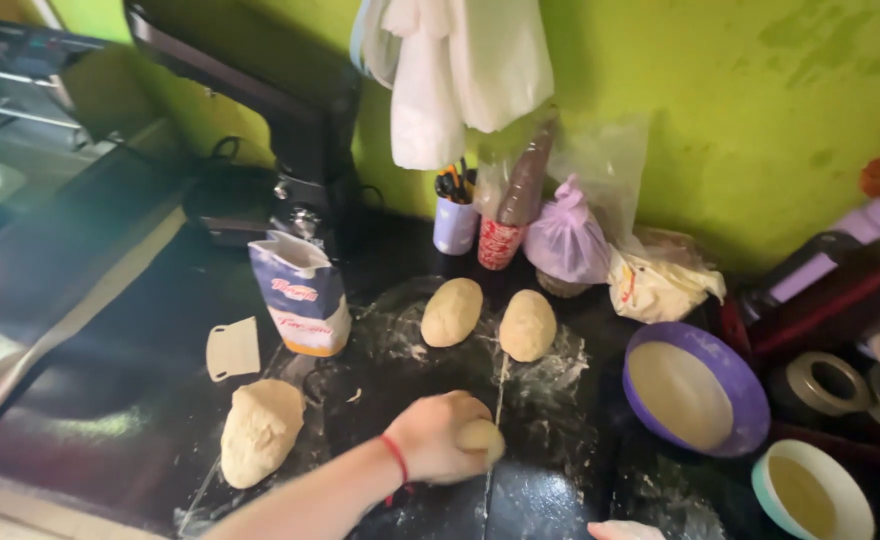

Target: Shaping individual portions of dough into small loaves on a floured surface.

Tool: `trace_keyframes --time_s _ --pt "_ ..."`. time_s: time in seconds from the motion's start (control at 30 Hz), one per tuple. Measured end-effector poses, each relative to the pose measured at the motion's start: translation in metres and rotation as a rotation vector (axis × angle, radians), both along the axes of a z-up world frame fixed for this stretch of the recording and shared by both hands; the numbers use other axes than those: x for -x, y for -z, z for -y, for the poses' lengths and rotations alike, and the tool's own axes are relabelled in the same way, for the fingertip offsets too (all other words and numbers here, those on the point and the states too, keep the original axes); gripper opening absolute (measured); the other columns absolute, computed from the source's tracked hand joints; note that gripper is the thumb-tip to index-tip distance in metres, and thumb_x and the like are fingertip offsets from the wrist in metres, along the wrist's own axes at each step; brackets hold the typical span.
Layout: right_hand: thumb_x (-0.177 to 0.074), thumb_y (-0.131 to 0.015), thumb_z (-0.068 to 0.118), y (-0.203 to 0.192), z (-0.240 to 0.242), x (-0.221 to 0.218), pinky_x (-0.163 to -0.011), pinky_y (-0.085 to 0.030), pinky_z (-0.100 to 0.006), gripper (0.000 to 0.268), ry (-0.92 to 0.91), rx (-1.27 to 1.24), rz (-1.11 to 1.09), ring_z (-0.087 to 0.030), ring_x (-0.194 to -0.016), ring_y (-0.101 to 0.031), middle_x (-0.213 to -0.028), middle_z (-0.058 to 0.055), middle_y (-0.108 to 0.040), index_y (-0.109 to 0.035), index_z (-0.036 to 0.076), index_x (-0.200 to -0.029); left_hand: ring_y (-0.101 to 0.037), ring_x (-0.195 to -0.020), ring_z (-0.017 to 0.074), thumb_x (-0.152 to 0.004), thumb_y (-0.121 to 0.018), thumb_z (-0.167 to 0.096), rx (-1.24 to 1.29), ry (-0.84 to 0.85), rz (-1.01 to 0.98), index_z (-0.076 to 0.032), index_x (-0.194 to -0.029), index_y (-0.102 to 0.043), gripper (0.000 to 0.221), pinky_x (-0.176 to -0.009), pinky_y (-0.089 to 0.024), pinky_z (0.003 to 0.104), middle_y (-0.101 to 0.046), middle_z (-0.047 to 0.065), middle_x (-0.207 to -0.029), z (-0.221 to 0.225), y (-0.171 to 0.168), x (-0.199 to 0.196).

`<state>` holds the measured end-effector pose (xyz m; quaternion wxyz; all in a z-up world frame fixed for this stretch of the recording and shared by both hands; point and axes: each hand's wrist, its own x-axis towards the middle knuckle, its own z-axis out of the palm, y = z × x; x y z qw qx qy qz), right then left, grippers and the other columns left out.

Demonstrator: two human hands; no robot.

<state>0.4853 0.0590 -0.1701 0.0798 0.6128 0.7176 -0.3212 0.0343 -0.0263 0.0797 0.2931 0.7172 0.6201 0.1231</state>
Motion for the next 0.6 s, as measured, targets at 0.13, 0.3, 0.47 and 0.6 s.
trace_keyframes --time_s 0.13,0.3,0.47,0.6 --pt "-0.081 -0.079 0.041 -0.002 0.026 0.010 -0.111 -0.057 -0.021 0.035 -0.188 -0.467 -0.210 -0.004 -0.114 -0.082 -0.113 0.025 -0.093 -0.094 0.047 -0.112 -0.072 -0.127 0.0117 -0.086 -0.059 -0.026 0.017 -0.407 0.696 -0.027 -0.125 -0.084 0.047 -0.116 -0.052 0.030 -0.083 -0.004 -0.132 0.034 0.040 0.006" --pt "-0.083 -0.072 0.056 -0.029 0.021 0.039 -0.118 -0.055 -0.020 0.044 -0.235 -0.261 -0.096 -0.002 -0.123 -0.079 -0.123 0.025 -0.089 -0.089 0.047 -0.122 -0.049 -0.086 0.0167 -0.073 -0.059 -0.025 -0.097 -0.545 0.519 -0.013 -0.078 -0.064 0.014 -0.078 -0.047 0.035 -0.055 0.004 -0.083 0.065 0.001 -0.017" --pt "-0.086 -0.070 0.049 -0.056 0.040 0.068 -0.115 -0.055 -0.021 0.037 -0.230 -0.302 -0.168 -0.004 -0.119 -0.078 -0.119 0.021 -0.088 -0.090 0.044 -0.117 -0.067 -0.055 0.0317 -0.094 -0.063 -0.038 -0.316 -0.233 -0.033 -0.017 -0.062 -0.065 0.038 -0.051 -0.045 0.047 -0.066 0.004 -0.063 0.078 0.085 -0.056" --pt "-0.087 -0.069 0.040 -0.060 0.058 0.075 -0.098 -0.062 -0.025 0.028 -0.225 -0.615 -0.442 -0.009 -0.097 -0.082 -0.099 0.016 -0.091 -0.094 0.036 -0.100 -0.058 -0.060 0.0265 -0.093 -0.067 -0.019 -0.897 0.048 -0.322 -0.019 -0.077 -0.063 0.017 -0.053 -0.042 0.043 -0.057 0.001 -0.072 0.067 0.053 -0.030"
